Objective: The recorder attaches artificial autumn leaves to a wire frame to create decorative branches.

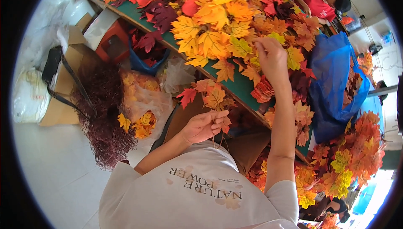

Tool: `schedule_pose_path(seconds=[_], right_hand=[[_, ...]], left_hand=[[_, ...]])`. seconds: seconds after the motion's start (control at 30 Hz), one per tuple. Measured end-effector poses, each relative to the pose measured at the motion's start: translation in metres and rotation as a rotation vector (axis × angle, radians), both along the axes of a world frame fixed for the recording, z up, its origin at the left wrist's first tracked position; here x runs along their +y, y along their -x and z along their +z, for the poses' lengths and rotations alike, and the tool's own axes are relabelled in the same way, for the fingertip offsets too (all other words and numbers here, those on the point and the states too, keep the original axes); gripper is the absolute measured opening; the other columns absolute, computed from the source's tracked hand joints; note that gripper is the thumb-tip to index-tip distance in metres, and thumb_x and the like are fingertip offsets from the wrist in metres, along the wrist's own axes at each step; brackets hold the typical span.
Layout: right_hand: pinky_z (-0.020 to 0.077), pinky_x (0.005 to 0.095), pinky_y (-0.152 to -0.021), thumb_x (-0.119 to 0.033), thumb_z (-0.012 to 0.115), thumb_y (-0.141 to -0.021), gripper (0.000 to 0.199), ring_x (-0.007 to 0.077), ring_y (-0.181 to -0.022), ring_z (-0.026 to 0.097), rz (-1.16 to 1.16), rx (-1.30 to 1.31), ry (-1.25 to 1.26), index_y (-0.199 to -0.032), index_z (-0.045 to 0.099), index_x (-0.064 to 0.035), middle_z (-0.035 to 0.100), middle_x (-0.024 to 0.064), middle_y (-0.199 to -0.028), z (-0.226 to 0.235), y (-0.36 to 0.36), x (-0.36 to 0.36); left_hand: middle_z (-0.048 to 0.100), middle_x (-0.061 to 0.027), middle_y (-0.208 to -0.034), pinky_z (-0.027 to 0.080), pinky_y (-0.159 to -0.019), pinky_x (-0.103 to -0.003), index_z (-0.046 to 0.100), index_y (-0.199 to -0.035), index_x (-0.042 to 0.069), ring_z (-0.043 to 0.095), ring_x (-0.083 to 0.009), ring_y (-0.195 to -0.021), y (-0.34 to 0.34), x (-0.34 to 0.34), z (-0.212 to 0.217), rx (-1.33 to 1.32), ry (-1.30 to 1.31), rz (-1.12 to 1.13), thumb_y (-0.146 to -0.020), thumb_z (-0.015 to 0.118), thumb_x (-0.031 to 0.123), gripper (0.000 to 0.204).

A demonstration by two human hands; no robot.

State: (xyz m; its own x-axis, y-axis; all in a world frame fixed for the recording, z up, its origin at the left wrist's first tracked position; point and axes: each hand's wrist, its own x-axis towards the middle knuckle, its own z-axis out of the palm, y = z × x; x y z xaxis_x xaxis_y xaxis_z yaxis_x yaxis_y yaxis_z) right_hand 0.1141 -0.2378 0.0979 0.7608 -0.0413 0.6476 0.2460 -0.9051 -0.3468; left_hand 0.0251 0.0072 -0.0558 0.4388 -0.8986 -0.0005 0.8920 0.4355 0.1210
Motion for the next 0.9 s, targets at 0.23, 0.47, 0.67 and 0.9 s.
schedule_pose_path(seconds=[0.23,0.47,0.67,0.9], right_hand=[[0.0519,0.0376,-0.064,-0.006,0.064,-0.079,0.010,0.0325,-0.073,0.061,0.226,-0.020,0.009,-0.087,0.064,0.0006,0.061,0.0170,-0.082,-0.032,-0.069,0.068],[0.0507,0.0372,-0.060,-0.007,0.067,-0.076,0.016,0.0305,-0.072,0.060,0.046,0.045,0.425,-0.090,0.064,-0.0018,0.059,0.0138,-0.080,-0.051,-0.114,0.080],[0.0537,0.0296,-0.055,-0.001,0.061,-0.079,0.007,0.0236,-0.064,0.064,-0.018,-0.267,-0.002,-0.082,0.067,0.0028,0.064,0.0128,-0.073,-0.012,-0.105,0.053],[0.0566,0.0233,-0.064,-0.005,0.065,-0.083,0.019,0.0178,-0.075,0.067,0.083,0.203,-1.041,-0.097,0.064,0.0088,0.066,0.0131,-0.084,0.010,-0.075,0.017]], left_hand=[[0.051,-0.0032,-0.093,0.041,-0.079,-0.028,0.057,-0.117,0.000,0.047,-0.0136,-0.088,-0.001,0.006,-0.010,-0.065,-0.021,0.038,-0.087,0.060,0.017,0.034],[0.057,-0.0151,-0.106,0.038,-0.064,-0.025,0.065,-0.093,0.001,0.045,-0.0099,-0.070,-0.003,0.005,-0.012,-0.243,-0.130,-0.025,-0.084,0.062,0.012,0.015],[0.056,-0.0077,-0.102,0.034,-0.058,-0.022,0.062,-0.100,0.000,0.039,-0.0061,-0.064,-0.005,-0.002,-0.013,-0.158,-0.054,-0.123,-0.086,0.061,0.013,0.019],[0.057,-0.0135,-0.109,0.032,-0.059,-0.021,0.063,-0.105,0.003,0.035,-0.0073,-0.061,0.008,-0.005,-0.013,-0.147,0.061,-0.167,-0.086,0.061,0.014,0.022]])
